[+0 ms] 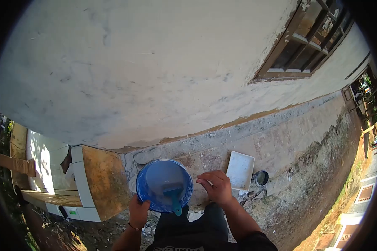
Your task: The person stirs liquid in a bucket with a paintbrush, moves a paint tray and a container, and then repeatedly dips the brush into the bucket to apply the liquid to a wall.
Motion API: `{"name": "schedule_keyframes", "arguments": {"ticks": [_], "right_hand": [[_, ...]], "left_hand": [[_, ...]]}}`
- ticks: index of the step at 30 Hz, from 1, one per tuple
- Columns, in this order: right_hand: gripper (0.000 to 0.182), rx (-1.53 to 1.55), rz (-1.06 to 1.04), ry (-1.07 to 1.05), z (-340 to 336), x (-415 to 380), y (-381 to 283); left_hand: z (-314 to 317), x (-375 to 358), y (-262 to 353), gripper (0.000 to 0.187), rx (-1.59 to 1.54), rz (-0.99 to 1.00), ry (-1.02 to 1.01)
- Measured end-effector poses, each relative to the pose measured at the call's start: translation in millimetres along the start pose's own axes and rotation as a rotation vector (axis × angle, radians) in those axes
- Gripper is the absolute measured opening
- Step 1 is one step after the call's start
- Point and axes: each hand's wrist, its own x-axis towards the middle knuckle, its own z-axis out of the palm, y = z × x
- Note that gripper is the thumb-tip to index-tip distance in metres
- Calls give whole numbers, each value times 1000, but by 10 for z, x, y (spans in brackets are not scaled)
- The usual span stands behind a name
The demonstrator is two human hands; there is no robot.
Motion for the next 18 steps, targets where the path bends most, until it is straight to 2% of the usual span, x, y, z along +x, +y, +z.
{"name": "schedule_keyframes", "arguments": {"ticks": [2, 4, 6, 12, 18], "right_hand": [[12, 3, -36, -69, 25, 85, -368], [8, -6, -4, -210, 41, 105, -656], [7, -3, -36, -251, 51, 147, -890], [8, 66, -271, -406, 190, 68, -1193], [16, 186, -296, -463, 204, 205, -1301]], "left_hand": [[-227, -123, 234, 31, -54, 61, 42], [-418, -279, 357, 31, -154, -26, 85], [-578, -376, 402, 31, -131, 22, 114], [-790, -693, 531, 27, -225, 23, 203], [-701, -951, 510, 25, -370, 40, 333]]}}
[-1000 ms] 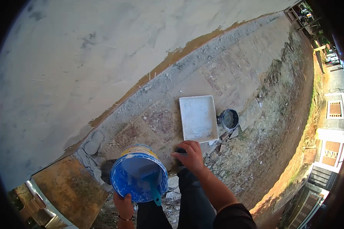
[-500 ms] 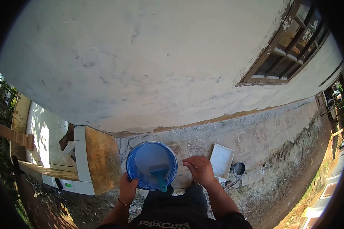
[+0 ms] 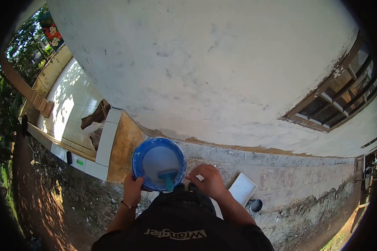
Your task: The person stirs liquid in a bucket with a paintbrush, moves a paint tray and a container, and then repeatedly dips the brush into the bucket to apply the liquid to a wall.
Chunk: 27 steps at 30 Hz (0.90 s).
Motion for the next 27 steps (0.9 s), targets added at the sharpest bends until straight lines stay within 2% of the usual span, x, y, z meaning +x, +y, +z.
{"name": "schedule_keyframes", "arguments": {"ticks": [5, 12, 15, 27], "right_hand": [[17, 134, -93, -44, -147, 98, -26], [19, 248, -130, -234, -395, 168, -34], [23, 314, -193, -220, -382, 228, -44], [23, 348, -283, -281, -351, 462, -17]], "left_hand": [[137, -213, 74, 26, -117, 65, 149], [434, -236, 149, 24, -34, 144, 200], [505, -255, 162, 24, -142, 148, 196], [575, -396, 155, 24, -145, 158, 282]]}}
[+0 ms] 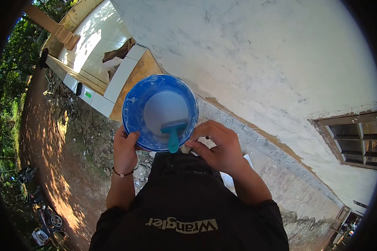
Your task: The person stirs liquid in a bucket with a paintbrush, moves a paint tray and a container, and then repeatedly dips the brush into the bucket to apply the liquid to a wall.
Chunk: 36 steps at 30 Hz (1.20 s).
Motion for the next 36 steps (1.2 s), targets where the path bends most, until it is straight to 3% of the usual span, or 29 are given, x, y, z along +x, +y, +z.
{"name": "schedule_keyframes", "arguments": {"ticks": [6, 8, 15, 24, 29, 36], "right_hand": [[37, 73, -132, -74, 142, 207, -86], [40, -113, -170, -169, 238, 297, -113], [31, -422, -273, -206, 890, 668, -239], [24, -725, -84, -135, 1871, 1447, -528], [24, -615, -48, 84, 1946, 1687, -717], [24, -834, -111, 240, 1716, 1741, -866]], "left_hand": [[-134, -2, 105, 24, -19, 7, 32], [-216, 30, 142, 24, -31, 11, 48], [-738, 284, 319, 25, 3, 26, -25], [-1636, 1000, 825, 33, 108, 97, -257], [-1843, 1274, 1113, 33, 118, 91, -364], [-1686, 1340, 1274, 34, 172, 94, -499]]}}
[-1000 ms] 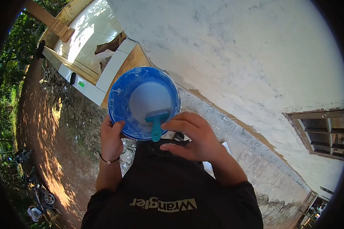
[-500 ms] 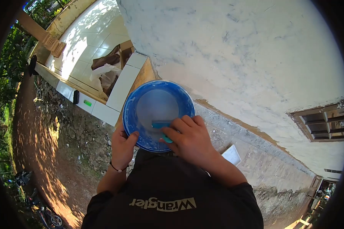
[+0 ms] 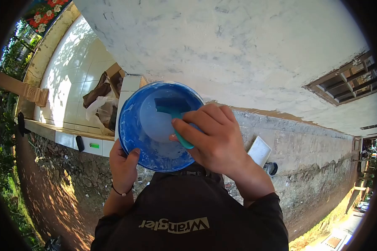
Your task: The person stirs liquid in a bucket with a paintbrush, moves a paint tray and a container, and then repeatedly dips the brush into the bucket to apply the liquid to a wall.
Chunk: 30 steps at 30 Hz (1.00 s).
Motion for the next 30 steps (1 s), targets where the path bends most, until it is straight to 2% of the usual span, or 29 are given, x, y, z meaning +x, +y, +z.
{"name": "schedule_keyframes", "arguments": {"ticks": [2, 5, 9, 12, 20, 25, 27, 30], "right_hand": [[30, -114, -3, 25, -41, 1, 73], [29, -131, 5, 13, -60, -76, 224], [26, -116, 0, -18, -131, -259, 393], [20, -54, -85, -96, -259, -408, 545], [19, 7, -61, -137, -559, -699, 984], [18, 11, -44, -106, -573, -698, 1077], [18, -34, -47, -206, -460, -697, 1103], [17, -9, -27, -160, -391, -627, 994]], "left_hand": [[119, 13, 4, 34, 41, 29, -10], [364, 29, -13, 33, 11, 14, 0], [718, 69, -91, 33, 29, 31, 10], [975, 130, -121, 30, 44, 45, 13], [1428, 228, -280, 22, 166, 56, 78], [1451, 321, -385, 20, 164, 78, 117], [1394, 366, -414, 20, 161, 85, 104], [1243, 460, -446, 20, 155, 106, 85]]}}
